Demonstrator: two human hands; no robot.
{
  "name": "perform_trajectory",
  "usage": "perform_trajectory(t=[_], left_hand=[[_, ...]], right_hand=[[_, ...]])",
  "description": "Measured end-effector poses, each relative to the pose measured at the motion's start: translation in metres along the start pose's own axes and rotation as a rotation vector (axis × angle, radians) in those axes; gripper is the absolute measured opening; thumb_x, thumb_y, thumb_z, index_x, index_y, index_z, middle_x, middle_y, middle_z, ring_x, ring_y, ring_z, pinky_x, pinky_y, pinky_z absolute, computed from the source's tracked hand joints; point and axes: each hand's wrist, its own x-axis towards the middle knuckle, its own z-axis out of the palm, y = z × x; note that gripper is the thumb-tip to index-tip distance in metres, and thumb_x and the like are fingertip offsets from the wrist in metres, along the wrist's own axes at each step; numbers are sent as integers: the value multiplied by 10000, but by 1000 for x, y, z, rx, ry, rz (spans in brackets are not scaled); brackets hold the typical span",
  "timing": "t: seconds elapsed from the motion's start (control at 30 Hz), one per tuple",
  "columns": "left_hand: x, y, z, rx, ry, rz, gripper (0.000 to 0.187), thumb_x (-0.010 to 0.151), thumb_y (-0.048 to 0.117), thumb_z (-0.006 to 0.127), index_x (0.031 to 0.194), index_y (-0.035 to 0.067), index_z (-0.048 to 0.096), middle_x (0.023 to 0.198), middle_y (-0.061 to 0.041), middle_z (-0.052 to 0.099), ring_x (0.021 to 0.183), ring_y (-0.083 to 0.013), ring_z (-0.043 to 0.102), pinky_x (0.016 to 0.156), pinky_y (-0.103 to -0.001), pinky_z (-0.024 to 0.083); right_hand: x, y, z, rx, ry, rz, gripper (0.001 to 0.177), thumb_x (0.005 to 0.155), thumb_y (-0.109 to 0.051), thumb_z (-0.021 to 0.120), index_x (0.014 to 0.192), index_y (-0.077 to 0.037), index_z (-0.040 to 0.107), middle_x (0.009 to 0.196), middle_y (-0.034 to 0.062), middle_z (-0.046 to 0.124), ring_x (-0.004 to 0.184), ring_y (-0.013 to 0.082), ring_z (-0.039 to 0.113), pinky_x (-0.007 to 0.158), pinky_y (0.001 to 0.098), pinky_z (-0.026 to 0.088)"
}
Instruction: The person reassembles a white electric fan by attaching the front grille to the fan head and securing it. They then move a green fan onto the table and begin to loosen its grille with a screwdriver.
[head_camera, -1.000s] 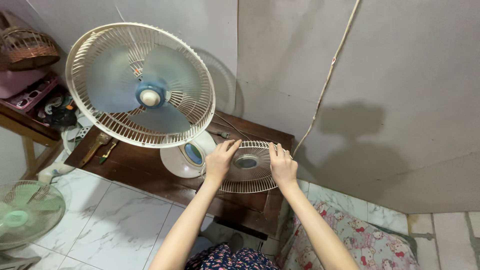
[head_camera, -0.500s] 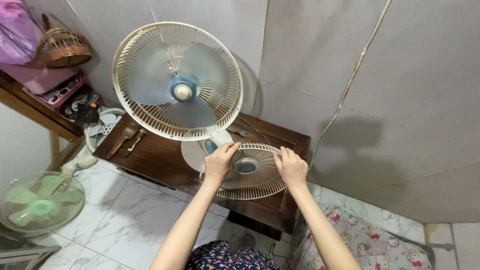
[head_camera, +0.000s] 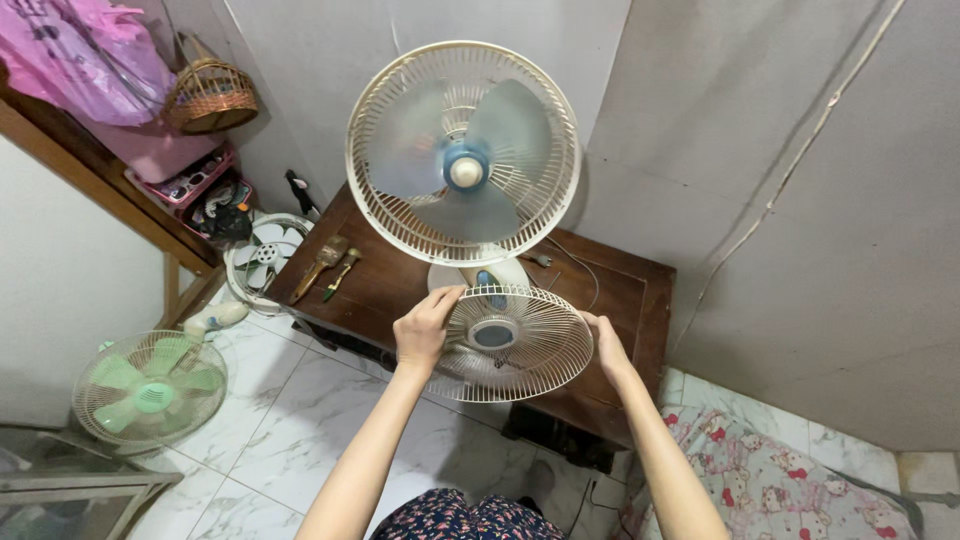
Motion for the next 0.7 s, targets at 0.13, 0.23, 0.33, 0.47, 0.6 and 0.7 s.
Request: perform_trajectory(t=[0.13,0.23,0.33,0.47,0.6,0.7], left_hand=[[-10,-31,-31,-11,35,-25,280,915,155,670,1172,239,741,1106,68,741,861,-181,743,657,-316,579],[-18,-52,-51,-10,49,-43,275,907,170,683,1164,242,749,1105,65,749,861,-184,745,653,-318,580],[-27,-68,-67,-11,67,-26,267,921,177,686,1174,237,748,1111,50,750,905,-191,750,682,-314,588],[-32,-80,-85,-19,125,30,259,935,173,689,1180,226,753,1138,31,751,1027,-202,750,755,-309,601],[-32,-82,-102,-46,150,18,275,931,153,682,1186,215,763,1161,10,759,1069,-208,748,772,-309,603],[-31,-75,-116,-99,166,60,279,925,136,686,1191,185,758,1180,-16,758,1100,-245,741,803,-315,603]], right_hand=[[2,6,32,-42,76,550,675,915,-542,311,1437,-205,574,1497,95,581,1374,373,510,1060,641,362],[-3,9,60,-42,68,686,697,906,-563,434,1473,-167,524,1477,223,544,1318,519,530,1081,672,418],[-5,19,80,12,20,779,745,898,-606,445,1476,-141,515,1445,284,566,1269,550,565,1071,641,441],[-8,36,89,31,-66,868,875,918,-713,445,1427,-16,591,1341,328,648,1148,491,655,966,562,534],[-17,47,90,152,-132,904,788,936,-646,503,1376,-3,621,1224,273,725,1037,452,733,838,504,618],[-20,49,88,253,-48,884,535,947,-457,585,1340,-94,597,1241,196,710,1054,440,723,832,503,616]])
